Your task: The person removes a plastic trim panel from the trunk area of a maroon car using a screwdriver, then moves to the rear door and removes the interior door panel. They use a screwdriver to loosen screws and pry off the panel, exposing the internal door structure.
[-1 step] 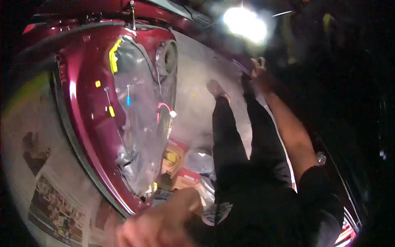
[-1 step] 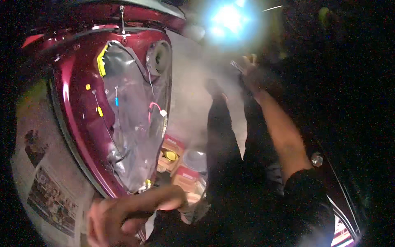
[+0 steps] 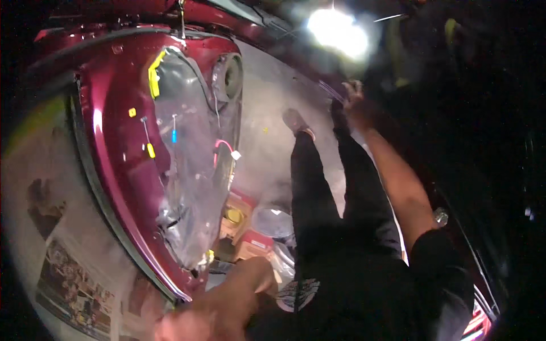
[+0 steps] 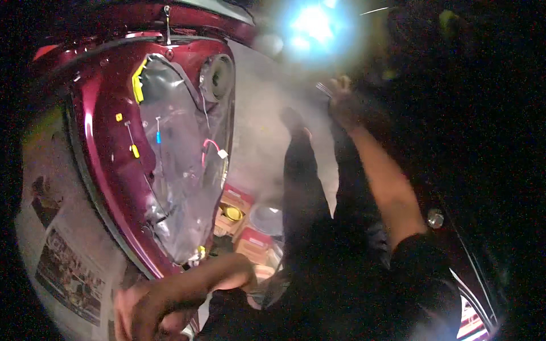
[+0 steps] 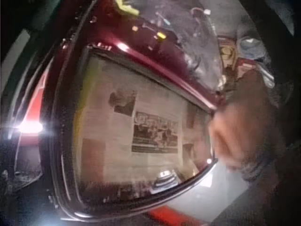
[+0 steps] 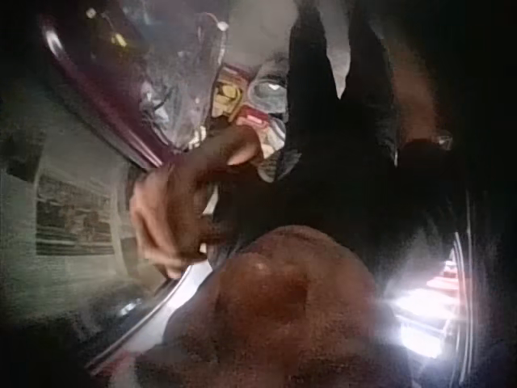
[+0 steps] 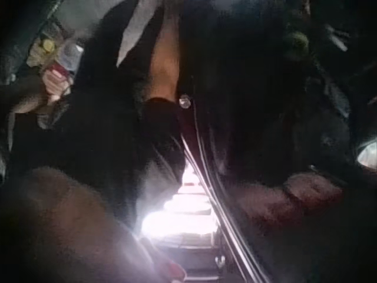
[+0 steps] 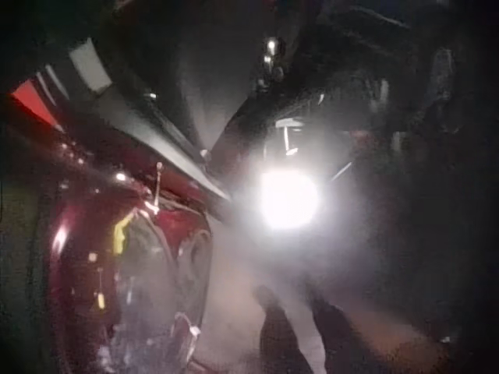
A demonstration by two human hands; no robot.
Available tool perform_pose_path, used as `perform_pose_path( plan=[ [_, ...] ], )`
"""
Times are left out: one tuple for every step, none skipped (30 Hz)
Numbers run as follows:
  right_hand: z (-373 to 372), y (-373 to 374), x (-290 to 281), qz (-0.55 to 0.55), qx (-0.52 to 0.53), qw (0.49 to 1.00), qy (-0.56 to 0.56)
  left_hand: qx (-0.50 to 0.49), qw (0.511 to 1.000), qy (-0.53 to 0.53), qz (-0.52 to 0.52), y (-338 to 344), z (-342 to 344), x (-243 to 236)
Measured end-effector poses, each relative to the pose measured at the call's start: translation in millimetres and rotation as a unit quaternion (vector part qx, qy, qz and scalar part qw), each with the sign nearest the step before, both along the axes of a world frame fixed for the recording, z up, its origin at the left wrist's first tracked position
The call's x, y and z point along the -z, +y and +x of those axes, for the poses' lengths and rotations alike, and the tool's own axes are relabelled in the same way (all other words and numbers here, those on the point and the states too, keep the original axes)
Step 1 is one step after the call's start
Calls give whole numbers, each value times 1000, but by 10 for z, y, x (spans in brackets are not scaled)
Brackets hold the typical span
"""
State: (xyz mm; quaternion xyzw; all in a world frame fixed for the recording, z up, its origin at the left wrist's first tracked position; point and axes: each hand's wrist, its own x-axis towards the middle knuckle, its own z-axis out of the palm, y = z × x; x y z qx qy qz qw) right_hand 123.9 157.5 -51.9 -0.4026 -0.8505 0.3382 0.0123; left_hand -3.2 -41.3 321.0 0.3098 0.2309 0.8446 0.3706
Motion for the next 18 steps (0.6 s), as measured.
perform_pose_path(
  plan=[
    [-5,-17,-261,-5,-40,999,-9,-3,1000,-3,10,21,10,-42],
    [98,-156,-115,-1,-58,998,19,-13,1000,1,14,47,71,-156],
    [264,-286,232,14,-57,997,42,-7,1000,1,23,109,62,-186],
    [293,-365,257,26,-62,996,66,-6,1000,1,26,95,80,-187],
    [374,-349,266,-125,-49,989,65,-8,1000,-2,28,102,85,-164],
    [463,-400,262,-111,-80,990,23,-13,1000,-4,26,104,109,-132],
    [536,-485,249,-100,-112,989,-17,-21,1000,-7,15,103,133,-133],
    [615,-541,235,-89,-144,984,-57,-31,999,-9,0,89,168,-125],
    [707,-543,220,-109,-143,983,-47,-47,998,-16,-25,92,187,-91],
    [777,-576,92,-135,-152,978,-39,-77,994,-23,-72,32,254,-24],
    [798,-608,3,-159,-162,974,-25,-105,987,-29,-120,-30,335,64],
    [894,-617,-21,-166,-191,967,-41,-137,970,-40,-195,-87,437,207],
    [1063,-531,35,-166,-200,964,-60,-137,946,-58,-289,-78,526,539],
    [1204,-534,66,-179,-223,956,-73,-135,906,-68,-395,-103,653,785],
    [1349,-570,104,-208,-213,950,-97,-120,856,-68,-498,-166,834,993],
    [1427,-611,129,-233,-200,944,-123,-73,806,-38,-586,-240,1026,1194],
    [1391,-607,-44,-228,-222,931,-176,-15,755,20,-655,-309,1263,1369],
    [1425,-622,-118,-237,-229,925,-191,69,698,127,-701,-404,1515,1505]
  ],
)
